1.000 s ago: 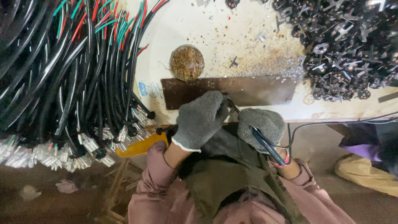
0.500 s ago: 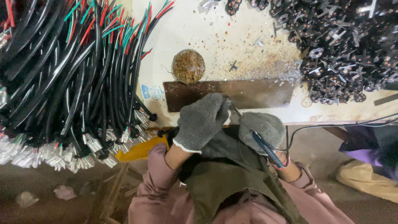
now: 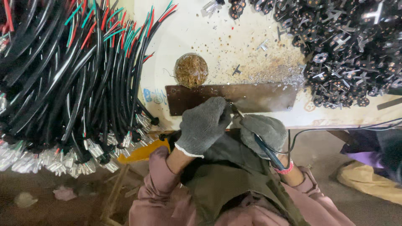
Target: The person solders wire ends onto the pins of electrical plugs using a soldering iron and solder, then places each finished plug onto a growing pile on the workbench, repeating the cycle for successive plugs.
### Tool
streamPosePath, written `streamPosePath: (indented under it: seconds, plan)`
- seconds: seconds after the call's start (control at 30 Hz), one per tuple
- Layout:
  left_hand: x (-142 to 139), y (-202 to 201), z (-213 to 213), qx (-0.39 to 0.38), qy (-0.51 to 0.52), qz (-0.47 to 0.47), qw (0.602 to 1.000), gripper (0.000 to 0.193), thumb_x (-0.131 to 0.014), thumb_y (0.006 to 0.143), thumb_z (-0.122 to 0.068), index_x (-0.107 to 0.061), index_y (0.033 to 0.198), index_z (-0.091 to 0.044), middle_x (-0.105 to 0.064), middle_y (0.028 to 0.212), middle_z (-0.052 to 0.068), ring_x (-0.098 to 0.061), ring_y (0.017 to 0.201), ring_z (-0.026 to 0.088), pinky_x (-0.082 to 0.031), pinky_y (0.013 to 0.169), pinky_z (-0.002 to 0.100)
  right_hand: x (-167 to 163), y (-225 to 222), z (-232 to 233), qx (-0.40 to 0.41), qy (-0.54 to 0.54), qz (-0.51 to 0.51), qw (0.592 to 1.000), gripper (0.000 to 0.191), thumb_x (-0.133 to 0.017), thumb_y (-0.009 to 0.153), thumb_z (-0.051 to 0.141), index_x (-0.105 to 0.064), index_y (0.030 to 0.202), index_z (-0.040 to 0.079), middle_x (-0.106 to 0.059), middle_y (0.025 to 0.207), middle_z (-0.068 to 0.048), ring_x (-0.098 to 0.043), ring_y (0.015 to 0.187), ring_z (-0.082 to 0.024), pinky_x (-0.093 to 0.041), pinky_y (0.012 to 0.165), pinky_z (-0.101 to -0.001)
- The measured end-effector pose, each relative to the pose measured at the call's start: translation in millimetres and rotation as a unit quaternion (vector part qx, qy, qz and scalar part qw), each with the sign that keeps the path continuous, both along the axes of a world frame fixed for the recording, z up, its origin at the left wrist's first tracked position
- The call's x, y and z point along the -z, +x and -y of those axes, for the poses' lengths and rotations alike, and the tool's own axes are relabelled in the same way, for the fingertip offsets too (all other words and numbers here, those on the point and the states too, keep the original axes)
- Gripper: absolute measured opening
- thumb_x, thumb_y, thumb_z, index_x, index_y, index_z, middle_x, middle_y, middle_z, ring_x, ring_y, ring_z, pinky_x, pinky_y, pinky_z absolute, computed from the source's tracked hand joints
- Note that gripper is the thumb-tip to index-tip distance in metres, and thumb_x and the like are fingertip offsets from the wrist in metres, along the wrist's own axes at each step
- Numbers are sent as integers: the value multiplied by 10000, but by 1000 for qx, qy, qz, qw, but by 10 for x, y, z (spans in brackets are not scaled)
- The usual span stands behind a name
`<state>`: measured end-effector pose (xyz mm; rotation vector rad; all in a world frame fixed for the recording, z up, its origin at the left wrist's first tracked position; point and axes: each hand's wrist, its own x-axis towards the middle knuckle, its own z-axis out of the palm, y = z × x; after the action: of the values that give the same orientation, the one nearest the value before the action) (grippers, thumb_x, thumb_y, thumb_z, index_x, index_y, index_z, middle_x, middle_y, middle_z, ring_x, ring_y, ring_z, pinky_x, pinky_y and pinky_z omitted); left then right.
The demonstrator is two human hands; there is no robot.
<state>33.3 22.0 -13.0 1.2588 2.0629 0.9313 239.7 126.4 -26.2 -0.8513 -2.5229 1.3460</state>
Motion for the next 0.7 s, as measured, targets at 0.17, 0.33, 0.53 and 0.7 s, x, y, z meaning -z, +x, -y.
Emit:
streamPosePath:
  seconds: [0.17,0.33,0.53,0.7]
  plan:
    - [-19,-2,-23,-6,-15,-7,1000,113,-701,907,-186,-604,906,-128,-635,844,97,-671,735,326,-515,609,454,-61,-80,-62,-56,69,-107,990,319,-820,810,103,-689,1099,71,-742,994,-116,-748,848,-312,-597,745,-381]
    - [-33,-10,-30,-8,8,4,1000,113,-686,911,-172,-610,957,-103,-644,877,104,-670,723,319,-526,603,437,-42,-113,-45,-34,81,-125,988,310,-820,814,90,-690,1094,66,-738,977,-127,-746,844,-317,-599,744,-388]
    - [-18,20,-10,-6,-6,-13,1000,137,-709,879,-186,-608,934,-110,-649,866,104,-673,729,327,-513,597,450,61,8,13,-19,70,-115,991,357,-830,766,106,-714,1101,59,-752,1019,-127,-757,919,-323,-602,823,-407]
    - [-9,19,-2,-20,14,-7,1000,152,-719,882,-195,-613,958,-117,-642,869,101,-671,747,332,-520,618,449,67,5,9,-4,82,-118,990,324,-847,786,105,-715,1080,68,-750,1003,-107,-759,916,-310,-605,825,-395]
